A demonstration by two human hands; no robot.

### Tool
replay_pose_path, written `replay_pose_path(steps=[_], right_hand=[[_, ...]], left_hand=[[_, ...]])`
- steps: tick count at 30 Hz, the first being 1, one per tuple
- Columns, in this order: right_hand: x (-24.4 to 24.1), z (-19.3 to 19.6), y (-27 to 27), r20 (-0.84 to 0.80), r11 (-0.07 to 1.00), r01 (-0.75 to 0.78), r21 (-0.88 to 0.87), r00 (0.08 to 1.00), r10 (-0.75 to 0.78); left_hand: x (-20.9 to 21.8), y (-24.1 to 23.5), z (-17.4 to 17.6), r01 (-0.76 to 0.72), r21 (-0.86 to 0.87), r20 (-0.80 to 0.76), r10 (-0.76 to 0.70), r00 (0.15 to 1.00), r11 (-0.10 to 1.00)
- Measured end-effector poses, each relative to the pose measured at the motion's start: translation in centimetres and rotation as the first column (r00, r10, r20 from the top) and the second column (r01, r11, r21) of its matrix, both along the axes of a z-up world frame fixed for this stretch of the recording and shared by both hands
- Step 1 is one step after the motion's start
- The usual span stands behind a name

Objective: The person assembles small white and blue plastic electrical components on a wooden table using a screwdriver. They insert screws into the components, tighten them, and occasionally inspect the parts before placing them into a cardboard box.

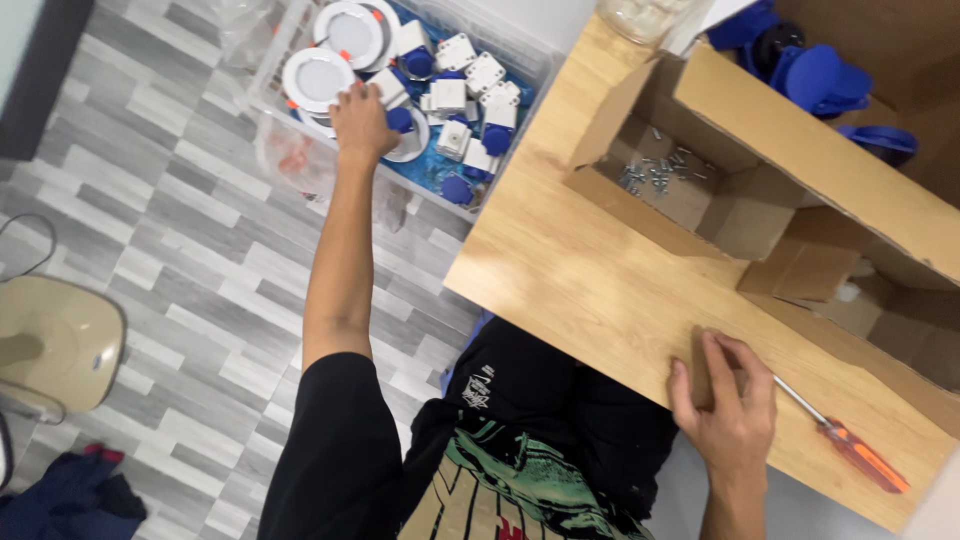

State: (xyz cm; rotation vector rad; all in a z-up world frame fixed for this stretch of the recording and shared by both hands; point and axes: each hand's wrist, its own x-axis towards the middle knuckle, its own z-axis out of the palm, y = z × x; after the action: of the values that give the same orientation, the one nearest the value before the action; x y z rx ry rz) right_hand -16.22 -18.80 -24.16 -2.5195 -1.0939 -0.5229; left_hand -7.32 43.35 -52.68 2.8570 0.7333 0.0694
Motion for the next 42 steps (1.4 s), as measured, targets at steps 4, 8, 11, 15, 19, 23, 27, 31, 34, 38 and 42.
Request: replay_pose_path(steps=[4,8,11,15,19,23,27,31,34,38,42], right_hand=[[0.0,-0.2,-0.1,-0.003,0.998,0.043,0.037,0.999,-0.043],[0.1,0.1,0.0,-0.013,0.999,0.034,0.019,0.999,-0.033],[0.1,0.5,0.4,-0.029,0.997,0.012,0.081,1.0,-0.01],[0.1,0.2,0.1,-0.005,0.996,0.026,0.082,1.0,-0.026],[-0.1,-0.3,-0.2,0.072,0.987,0.085,0.139,0.993,-0.096],[-0.5,-0.3,-0.8,0.074,0.98,0.082,0.179,0.993,-0.097],[-1.1,1.0,-0.8,0.079,0.972,0.067,0.227,0.993,-0.087],[-1.6,0.6,-1.7,0.062,0.948,0.034,0.317,0.997,-0.056],[-1.7,-0.2,-2.6,0.016,0.904,0.051,0.423,0.998,-0.064],[-2.3,0.2,-4.2,-0.094,0.785,0.085,0.613,0.995,-0.035],[-2.5,0.3,-4.9,-0.14,0.767,0.085,0.636,0.99,0.006]], left_hand=[[0.3,0.0,-3.0,-0.122,0.151,-0.323,0.166,0.932,0.981],[-0.5,0.2,-4.0,-0.165,0.152,-0.297,0.204,0.933,0.975],[-1.7,0.4,-0.2,-0.174,0.023,-0.223,0.174,0.959,0.985],[-4.4,-1.3,8.0,-0.203,-0.293,0.061,0.23,0.971,0.934],[-7.8,-3.6,15.4,0.022,-0.607,0.44,0.313,0.842,0.794],[-11.8,-7.9,22.9,0.483,-0.742,0.654,0.339,0.677,0.465],[-13.3,-15.8,29.9,0.599,-0.691,0.715,0.259,0.65,0.405],[-13.0,-23.2,30.5,0.614,-0.76,0.645,0.136,0.752,0.211],[-12.4,-30.2,30.7,0.686,-0.691,0.689,-0.079,0.721,0.23],[-11.9,-37.7,30.6,0.845,-0.475,0.752,-0.384,0.535,0.248],[-12.4,-41.8,32.2,0.861,-0.436,0.724,-0.465,0.509,0.263]])
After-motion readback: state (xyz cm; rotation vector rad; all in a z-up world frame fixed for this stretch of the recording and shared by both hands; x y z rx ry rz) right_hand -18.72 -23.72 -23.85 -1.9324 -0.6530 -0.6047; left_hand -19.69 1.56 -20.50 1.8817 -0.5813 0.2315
